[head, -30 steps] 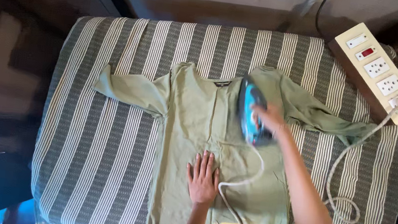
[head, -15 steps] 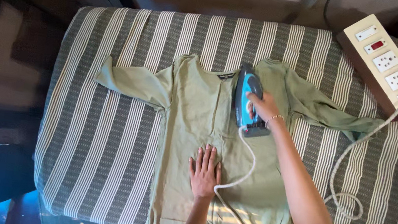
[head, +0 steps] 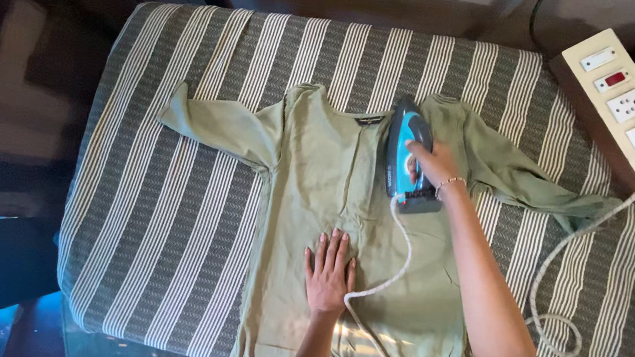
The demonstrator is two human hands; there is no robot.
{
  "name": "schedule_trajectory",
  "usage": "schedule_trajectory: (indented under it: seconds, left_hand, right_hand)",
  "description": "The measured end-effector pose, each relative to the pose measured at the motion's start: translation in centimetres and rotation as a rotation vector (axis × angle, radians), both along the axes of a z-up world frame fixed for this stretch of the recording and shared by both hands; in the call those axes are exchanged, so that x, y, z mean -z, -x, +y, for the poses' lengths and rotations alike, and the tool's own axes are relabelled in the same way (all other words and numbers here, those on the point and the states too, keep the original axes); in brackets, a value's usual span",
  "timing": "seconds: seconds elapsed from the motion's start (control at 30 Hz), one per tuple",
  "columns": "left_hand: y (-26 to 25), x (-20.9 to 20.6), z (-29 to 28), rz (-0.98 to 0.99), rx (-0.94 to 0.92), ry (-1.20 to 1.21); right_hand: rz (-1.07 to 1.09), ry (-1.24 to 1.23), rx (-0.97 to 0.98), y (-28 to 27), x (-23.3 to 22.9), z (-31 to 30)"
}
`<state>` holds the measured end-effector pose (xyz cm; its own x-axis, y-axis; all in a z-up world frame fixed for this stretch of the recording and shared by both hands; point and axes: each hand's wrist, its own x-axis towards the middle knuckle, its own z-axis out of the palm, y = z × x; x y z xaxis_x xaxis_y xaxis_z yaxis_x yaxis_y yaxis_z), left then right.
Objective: The person irons a light green long-sleeved shirt on a striped bed. They smooth the fabric with their hands and use a blue electric iron to press the sleeves and the main body of the shirt, flipping it over to iron both sides.
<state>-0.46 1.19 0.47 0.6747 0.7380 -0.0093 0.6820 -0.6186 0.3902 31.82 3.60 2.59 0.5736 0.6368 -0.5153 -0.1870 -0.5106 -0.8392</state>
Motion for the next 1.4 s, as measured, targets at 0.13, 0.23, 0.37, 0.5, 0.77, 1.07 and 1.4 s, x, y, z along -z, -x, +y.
schedule_trajectory:
  seconds: [0.13, 0.23, 0.37, 0.5, 0.77, 1.07, 1.4]
  left_hand:
    - [-0.2, -0.2, 0.1, -0.012, 0.002, 0.011]
    - [-0.1, -0.2, 0.1, -0.019, -0.001, 0.015]
    - [-0.1, -0.3, 0.2, -0.021, 0.01, 0.0]
    - [0.1, -0.6, 0.3, 0.014, 0.016, 0.041]
    - [-0.1, -0.7, 0.2, 0.009, 0.016, 0.04]
    - [-0.2, -0.1, 0.1, 0.028, 0.02, 0.029]
    - [-0.2, 0.5, -0.2, 0.034, 0.006, 0.028]
  right_hand:
    - [0.007, -0.01, 0.079, 4.0, -1.8, -4.2]
    - [0.017, 0.009, 0.1, 4.7, -2.8, -5.2]
    - [-0.087, 0.038, 0.084, -0.2, -2.1, -1.4]
    - [-0.019, -0.049, 0.11, -2.0, -1.8, -0.6]
    - [0.0, -0.017, 0.137, 1.5, -2.7, -6.0]
    - [-0.111, 0.102, 0.136, 0.9, -1.1, -4.8]
    - [0.095, 0.123, 0.105, 17.7, -2.8, -16.0]
